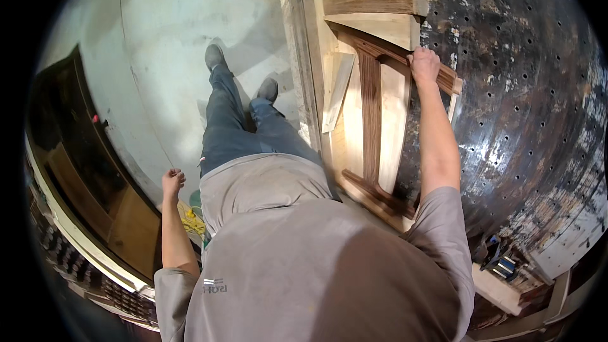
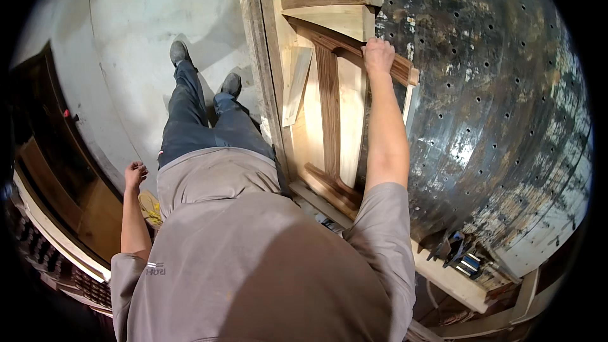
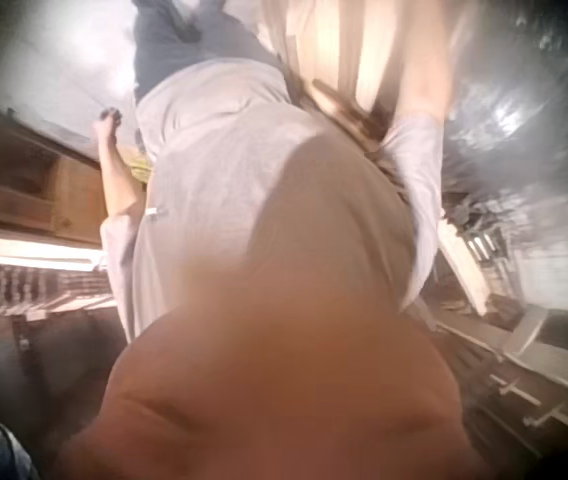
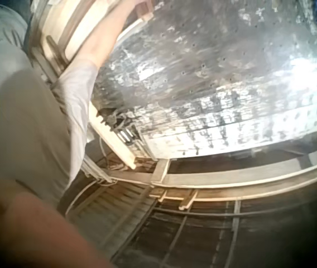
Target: The person picks up a wooden block from a pile, carries it to a workbench, and uses an impact driver to screw wooden components onto a large curved wooden frame.
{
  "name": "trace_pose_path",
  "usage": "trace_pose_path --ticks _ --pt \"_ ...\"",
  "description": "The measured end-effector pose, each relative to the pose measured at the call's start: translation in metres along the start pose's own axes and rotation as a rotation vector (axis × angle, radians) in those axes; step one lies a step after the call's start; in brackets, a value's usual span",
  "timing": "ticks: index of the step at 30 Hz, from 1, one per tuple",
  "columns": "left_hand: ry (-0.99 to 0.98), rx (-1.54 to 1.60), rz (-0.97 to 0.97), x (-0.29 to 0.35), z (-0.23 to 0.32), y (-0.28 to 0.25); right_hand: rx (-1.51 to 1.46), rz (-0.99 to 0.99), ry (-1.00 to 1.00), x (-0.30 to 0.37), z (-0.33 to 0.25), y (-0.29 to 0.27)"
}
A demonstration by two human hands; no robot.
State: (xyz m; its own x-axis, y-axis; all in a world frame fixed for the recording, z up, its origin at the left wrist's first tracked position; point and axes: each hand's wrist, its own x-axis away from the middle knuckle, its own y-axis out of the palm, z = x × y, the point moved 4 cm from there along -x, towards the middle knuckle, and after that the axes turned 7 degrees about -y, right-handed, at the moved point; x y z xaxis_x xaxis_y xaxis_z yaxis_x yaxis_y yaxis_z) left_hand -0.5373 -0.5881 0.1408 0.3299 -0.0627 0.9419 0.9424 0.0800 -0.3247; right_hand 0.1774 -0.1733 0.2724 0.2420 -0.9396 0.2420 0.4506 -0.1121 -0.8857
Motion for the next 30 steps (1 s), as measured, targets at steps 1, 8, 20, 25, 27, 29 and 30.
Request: trace_pose_path --ticks 1,8,20,25,27,29,30 --pt "0.009 0.031 0.003 0.002 -0.005 0.004 0.001 -0.004 0.007 -0.003 0.002 0.005" --pt "0.161 0.119 0.044 0.017 0.018 0.032 0.029 0.132 -0.043 -0.003 0.008 0.013" --pt "0.197 0.183 -0.006 0.016 0.018 0.058 0.088 0.162 -0.065 -0.003 0.005 0.015" --pt "0.154 0.16 0.026 0.019 0.01 0.047 0.097 0.186 -0.058 -0.004 0.007 0.019" --pt "0.154 0.15 0.04 0.021 0.01 0.044 0.101 0.19 -0.055 -0.005 0.008 0.02" --pt "0.152 0.142 0.051 0.026 0.014 0.043 0.106 0.183 -0.053 -0.003 0.009 0.023" --pt "0.154 0.141 0.056 0.027 0.017 0.044 0.103 0.188 -0.053 -0.003 0.01 0.024"
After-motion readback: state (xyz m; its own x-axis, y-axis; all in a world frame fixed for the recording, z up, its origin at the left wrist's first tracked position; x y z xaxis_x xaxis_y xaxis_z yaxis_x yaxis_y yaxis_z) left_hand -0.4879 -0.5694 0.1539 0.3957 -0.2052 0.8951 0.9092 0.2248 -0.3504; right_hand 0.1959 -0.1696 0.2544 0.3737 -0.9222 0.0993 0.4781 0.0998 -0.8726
